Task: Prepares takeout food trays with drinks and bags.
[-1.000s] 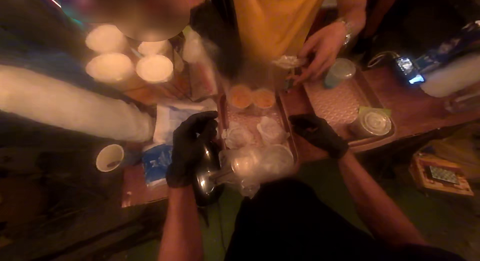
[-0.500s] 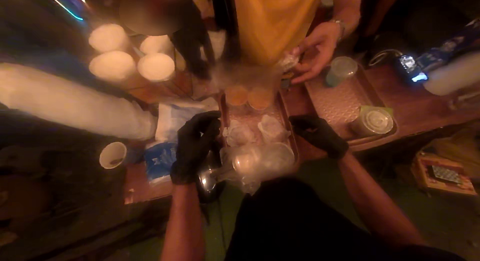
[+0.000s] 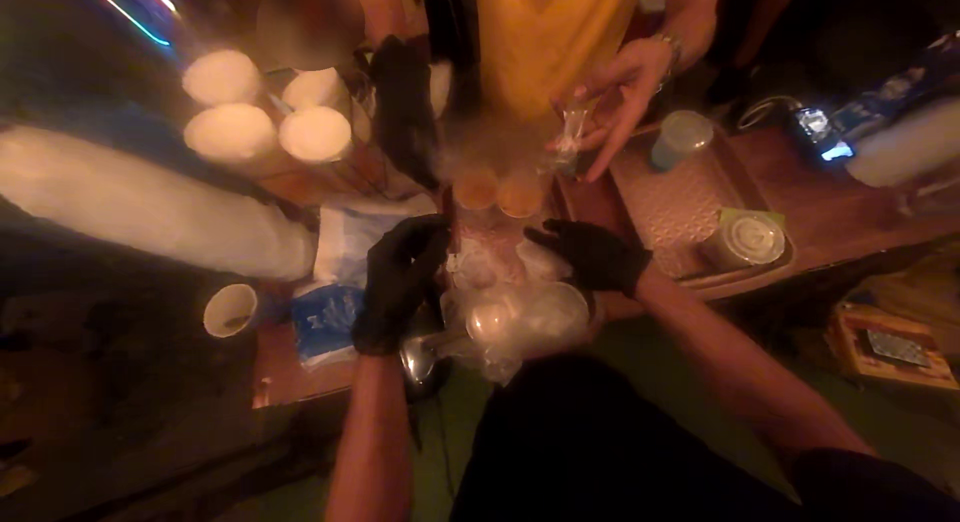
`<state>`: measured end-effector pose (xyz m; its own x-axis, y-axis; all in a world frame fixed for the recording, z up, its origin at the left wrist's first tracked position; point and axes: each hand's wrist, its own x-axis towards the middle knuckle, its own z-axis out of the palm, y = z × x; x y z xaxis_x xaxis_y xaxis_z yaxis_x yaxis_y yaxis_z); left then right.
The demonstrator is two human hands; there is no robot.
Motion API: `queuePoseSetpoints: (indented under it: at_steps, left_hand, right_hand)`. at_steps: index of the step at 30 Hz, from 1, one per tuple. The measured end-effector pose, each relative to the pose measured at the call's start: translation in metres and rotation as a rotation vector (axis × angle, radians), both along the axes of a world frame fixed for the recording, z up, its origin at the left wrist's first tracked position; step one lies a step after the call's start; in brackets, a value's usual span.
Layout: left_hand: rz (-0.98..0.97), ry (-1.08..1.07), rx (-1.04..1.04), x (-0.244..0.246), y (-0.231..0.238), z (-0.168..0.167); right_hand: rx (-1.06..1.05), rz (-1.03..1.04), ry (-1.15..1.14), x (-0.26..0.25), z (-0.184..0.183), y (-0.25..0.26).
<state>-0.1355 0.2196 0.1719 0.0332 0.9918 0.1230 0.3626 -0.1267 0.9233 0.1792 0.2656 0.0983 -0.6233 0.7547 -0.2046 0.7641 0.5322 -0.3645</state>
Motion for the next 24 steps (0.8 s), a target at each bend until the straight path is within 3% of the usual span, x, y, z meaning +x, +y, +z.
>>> queuePoseSetpoints:
  at_steps: [9, 16, 21, 24]
  left_hand:
    - [0.038, 0.065, 0.023, 0.000, 0.022, 0.004]
    - [-0.034, 0.145, 0.202, 0.003, 0.035, 0.018]
    - [-0.055, 0.385, 0.324, 0.016, 0.051, 0.034]
    - [0.098, 0.409, 0.340, 0.025, 0.060, 0.042]
  right_hand:
    - [-0.147, 0.171, -0.152, -0.042, -0.002, 0.019]
    - [-0.213, 0.106, -0.127, -0.041, -0.012, 0.028]
    - [-0.264, 0.016, 0.058, -0.030, -0.010, 0.037]
    - [-0.294, -0.078, 0.228, -0.019, 0.005, 0.033]
